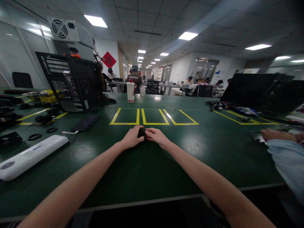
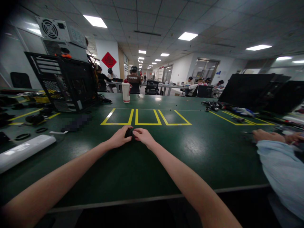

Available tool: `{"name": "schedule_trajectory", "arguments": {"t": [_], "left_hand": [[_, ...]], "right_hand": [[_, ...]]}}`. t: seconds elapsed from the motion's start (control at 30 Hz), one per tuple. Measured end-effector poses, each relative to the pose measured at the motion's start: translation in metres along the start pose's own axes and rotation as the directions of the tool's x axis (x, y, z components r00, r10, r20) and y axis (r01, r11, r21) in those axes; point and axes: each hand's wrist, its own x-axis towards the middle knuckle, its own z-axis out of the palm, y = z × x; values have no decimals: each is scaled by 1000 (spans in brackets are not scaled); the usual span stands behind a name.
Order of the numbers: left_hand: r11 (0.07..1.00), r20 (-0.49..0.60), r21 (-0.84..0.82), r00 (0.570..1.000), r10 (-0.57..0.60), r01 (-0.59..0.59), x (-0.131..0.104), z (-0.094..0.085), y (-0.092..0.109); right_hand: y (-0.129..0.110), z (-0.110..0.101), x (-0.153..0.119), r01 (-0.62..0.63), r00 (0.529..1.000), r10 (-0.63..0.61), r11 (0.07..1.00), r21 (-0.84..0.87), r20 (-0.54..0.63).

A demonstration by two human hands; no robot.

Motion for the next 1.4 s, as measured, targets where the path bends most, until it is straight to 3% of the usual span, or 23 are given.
{"name": "schedule_trajectory", "arguments": {"t": [0.13, 0.33, 0.47, 0.6, 0.77, 0.97, 1.13, 1.3, 1.4], "left_hand": [[996, 16, -93, 1000, -9, 11, 7, 7, -1], [979, 105, -194, 994, -39, 59, 7, 8, -12], [986, 28, -168, 1000, 14, -9, 2, 8, -6], [981, -70, -76, 983, 171, -176, -6, 9, 8], [960, -60, 1, 958, 280, -280, -20, 6, 21], [955, 11, 38, 956, 295, -295, -30, -1, 28], [952, -2, 39, 953, 304, -303, -27, -2, 26], [974, -32, 110, 979, 201, -196, -24, 0, 23], [976, -50, 64, 976, 211, -208, -22, 2, 21]], "right_hand": [[6, -3, 11, -64, 998, 60, 985, 158, 29], [10, -7, 16, -73, 996, 66, 990, 124, 63], [10, -8, 8, 67, 995, -71, 996, 64, 70], [13, -10, -9, 266, 963, -265, 964, 1, 51], [14, -7, -30, 330, 944, -330, 944, -20, 13], [10, -5, -40, 324, 946, -324, 946, -32, 14], [12, -6, -32, 309, 951, -309, 951, -2, 5], [18, -7, -21, 284, 958, -283, 959, -17, 53], [19, -8, -19, 308, 948, -310, 951, 35, 75]]}}
